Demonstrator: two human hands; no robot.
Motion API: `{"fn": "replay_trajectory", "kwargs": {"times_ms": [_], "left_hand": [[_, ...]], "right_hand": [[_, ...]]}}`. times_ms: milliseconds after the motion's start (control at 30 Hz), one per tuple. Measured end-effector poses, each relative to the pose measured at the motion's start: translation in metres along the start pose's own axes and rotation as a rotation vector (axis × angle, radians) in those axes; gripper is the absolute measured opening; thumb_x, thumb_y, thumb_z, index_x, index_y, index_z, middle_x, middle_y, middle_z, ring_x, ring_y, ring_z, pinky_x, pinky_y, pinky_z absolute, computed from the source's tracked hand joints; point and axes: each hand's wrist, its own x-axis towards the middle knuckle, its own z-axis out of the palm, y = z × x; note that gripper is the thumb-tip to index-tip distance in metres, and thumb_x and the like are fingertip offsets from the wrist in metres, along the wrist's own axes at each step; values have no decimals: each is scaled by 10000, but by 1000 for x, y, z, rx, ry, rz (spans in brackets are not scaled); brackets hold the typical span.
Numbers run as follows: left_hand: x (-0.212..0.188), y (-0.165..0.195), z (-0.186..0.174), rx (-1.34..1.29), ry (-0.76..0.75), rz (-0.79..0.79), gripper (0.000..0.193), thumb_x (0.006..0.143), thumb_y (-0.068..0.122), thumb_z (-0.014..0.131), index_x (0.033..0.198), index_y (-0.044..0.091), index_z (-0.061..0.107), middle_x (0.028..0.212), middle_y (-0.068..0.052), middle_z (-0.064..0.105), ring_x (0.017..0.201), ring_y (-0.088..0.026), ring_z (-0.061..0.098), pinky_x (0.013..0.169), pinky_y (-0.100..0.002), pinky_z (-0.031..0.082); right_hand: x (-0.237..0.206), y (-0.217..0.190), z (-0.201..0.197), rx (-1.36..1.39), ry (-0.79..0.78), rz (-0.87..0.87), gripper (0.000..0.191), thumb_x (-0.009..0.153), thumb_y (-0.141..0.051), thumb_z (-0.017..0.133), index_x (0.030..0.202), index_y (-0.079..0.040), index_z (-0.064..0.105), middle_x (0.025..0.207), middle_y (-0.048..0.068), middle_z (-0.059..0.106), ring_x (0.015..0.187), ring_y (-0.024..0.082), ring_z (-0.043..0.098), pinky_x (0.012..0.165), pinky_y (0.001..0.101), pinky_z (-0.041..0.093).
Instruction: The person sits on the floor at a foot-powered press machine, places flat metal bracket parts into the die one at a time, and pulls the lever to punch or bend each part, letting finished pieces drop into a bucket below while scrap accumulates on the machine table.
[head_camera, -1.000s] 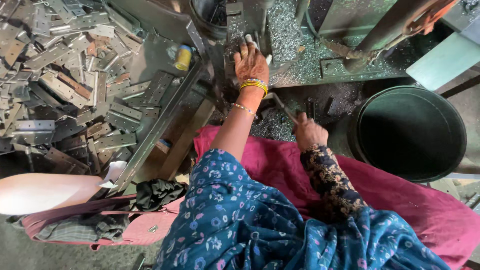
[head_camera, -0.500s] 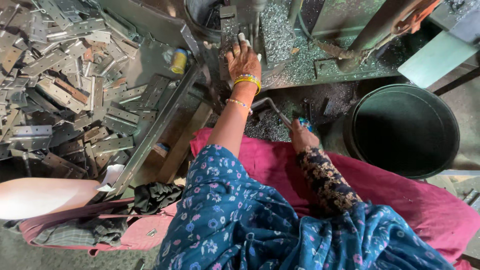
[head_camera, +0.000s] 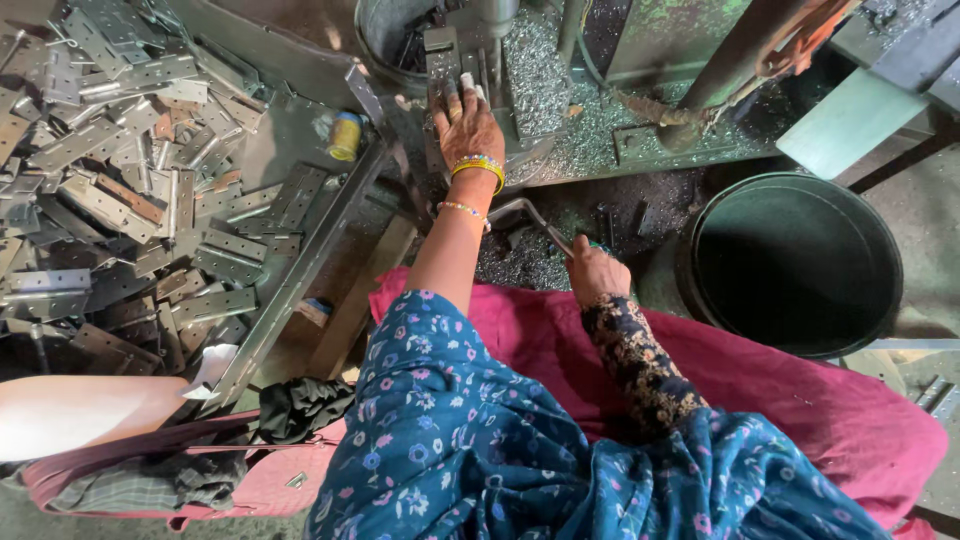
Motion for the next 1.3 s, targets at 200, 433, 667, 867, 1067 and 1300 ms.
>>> {"fn": "replay_trajectory", "kwargs": {"times_ms": [200,433,667,867,1067,1300], "left_hand": [[-9,-4,1,23,-167,15,438,1000,210,436,1362,48,623,1597,-61,405,1469,-305,354,1229,-585,127],[-8,-5,-1,64,-78,47,479,969,214,453,1387,38,606,1584,-56,427,1453,-314,364,1204,-600,135],[12,-1,-7,39,-224,-19,453,1011,204,418,1400,63,601,1564,-39,460,1486,-312,329,1231,-591,82],[22,4,-16,59,-239,-64,452,1009,190,418,1405,58,592,1538,-42,483,1470,-305,340,1239,-596,64],[-25,-25,-28,-156,114,-10,432,901,233,573,1300,90,652,1441,-69,573,1430,-312,408,1225,-581,162],[-102,-197,-62,57,82,-409,490,847,232,729,1310,116,618,1324,-101,625,1262,-325,552,1040,-557,372]], "right_hand": [[11,8,10,-54,26,8,275,1048,-341,545,1216,-123,530,961,183,722,849,394,730,690,525,561],[3,6,24,65,-56,53,340,970,-347,612,1212,-128,515,1003,159,727,952,378,717,763,527,539],[19,9,6,-29,28,15,256,1056,-328,546,1195,-115,517,1023,183,733,892,393,750,711,524,587],[6,28,53,86,-76,110,302,1010,-346,537,1248,-168,487,974,198,741,909,417,734,738,562,559],[6,35,54,6,-48,73,264,1059,-369,536,1222,-163,513,1029,206,727,920,443,709,729,594,541],[-9,18,20,-52,333,-101,321,932,-319,718,1129,-100,589,1024,166,716,885,404,712,703,528,554]]}}
